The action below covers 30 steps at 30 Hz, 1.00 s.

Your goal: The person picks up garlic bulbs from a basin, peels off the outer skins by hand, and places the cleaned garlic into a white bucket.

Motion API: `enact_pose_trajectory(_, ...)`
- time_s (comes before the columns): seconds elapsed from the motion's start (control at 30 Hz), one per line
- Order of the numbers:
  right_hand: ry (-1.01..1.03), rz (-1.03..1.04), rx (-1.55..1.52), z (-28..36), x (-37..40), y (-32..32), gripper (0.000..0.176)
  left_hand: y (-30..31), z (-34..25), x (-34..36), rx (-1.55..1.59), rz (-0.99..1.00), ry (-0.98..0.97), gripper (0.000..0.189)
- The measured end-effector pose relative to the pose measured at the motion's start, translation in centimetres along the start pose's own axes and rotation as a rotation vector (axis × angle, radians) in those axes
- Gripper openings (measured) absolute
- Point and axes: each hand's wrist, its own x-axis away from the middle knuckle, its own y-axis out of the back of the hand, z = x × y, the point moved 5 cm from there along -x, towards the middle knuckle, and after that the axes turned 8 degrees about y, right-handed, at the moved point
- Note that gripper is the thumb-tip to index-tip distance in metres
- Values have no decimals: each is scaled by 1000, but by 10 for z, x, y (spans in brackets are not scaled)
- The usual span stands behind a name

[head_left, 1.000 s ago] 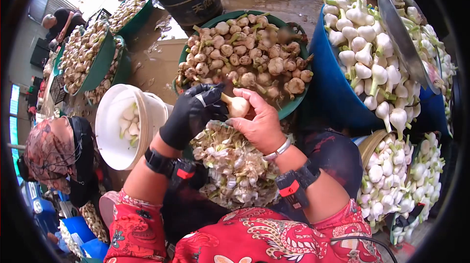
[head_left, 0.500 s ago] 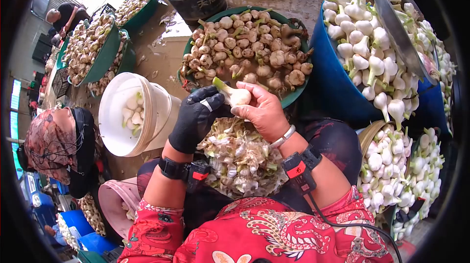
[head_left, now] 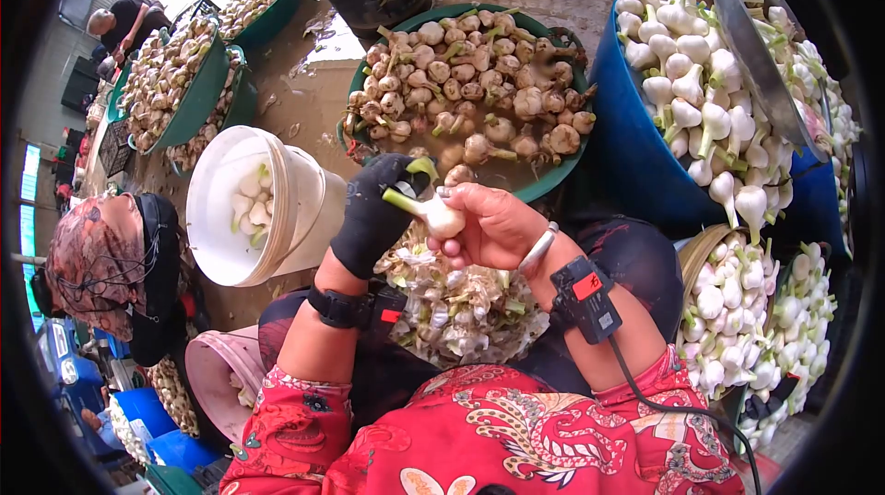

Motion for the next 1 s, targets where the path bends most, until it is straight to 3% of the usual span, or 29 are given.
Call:
enact_pose_trajectory(0.07,10,-2,-7,5,1,3,23,-1,-9,3,97,-16,-85,20)
enact_pose_trajectory(0.13,24,-3,-13,8,3,6,23,-9,10,10,793,99,592,30)
enact_pose_trajectory(0.17,108,-62,20,13,3,11,24,-6,13,13,965,234,537,38)
enact_pose_trajectory(0.2,191,-121,50,18,4,17,26,-4,15,16,1090,331,667,38)
enact_pose_trajectory(0.27,222,-124,72,19,4,17,27,-4,1,19,1160,390,667,38)
enact_pose_trajectory(0.4,273,-236,162,19,-1,10,21,-11,-13,18,1170,281,627,34)
enact_pose_trajectory(0.47,318,-319,195,16,-8,17,16,-7,-10,13,962,229,541,30)
enact_pose_trajectory(0.53,936,-438,899,39,-4,8,11,-6,-3,12,873,270,566,27)
enact_pose_trajectory(0.57,1218,-634,1460,52,18,-11,8,-3,3,9,932,216,542,24)
enact_pose_trajectory(0.6,1218,-625,1460,52,20,-17,8,2,7,7,989,162,517,21)
enact_pose_trajectory(0.67,1208,-229,1592,35,16,-38,8,11,9,3,1084,124,524,22)
enact_pose_trajectory(0.7,979,-117,1588,14,7,-22,10,20,-1,0,735,92,270,22)
enact_pose_trajectory(0.73,608,57,1736,-5,-3,-14,9,26,-14,1,382,61,27,23)
enact_pose_trajectory(0.8,168,179,1888,-34,-9,0,17,27,-15,2,427,79,53,24)
enact_pose_trajectory(0.83,167,181,1890,-35,-10,7,17,27,-14,2,461,67,79,24)
enact_pose_trajectory(0.9,543,-58,1738,-21,-8,21,23,25,-9,5,499,57,109,24)
enact_pose_trajectory(0.93,576,-243,1643,8,2,3,24,21,-6,8,531,64,80,25)
enact_pose_trajectory(1.0,824,-484,1100,34,7,13,27,18,-8,8,566,70,47,26)
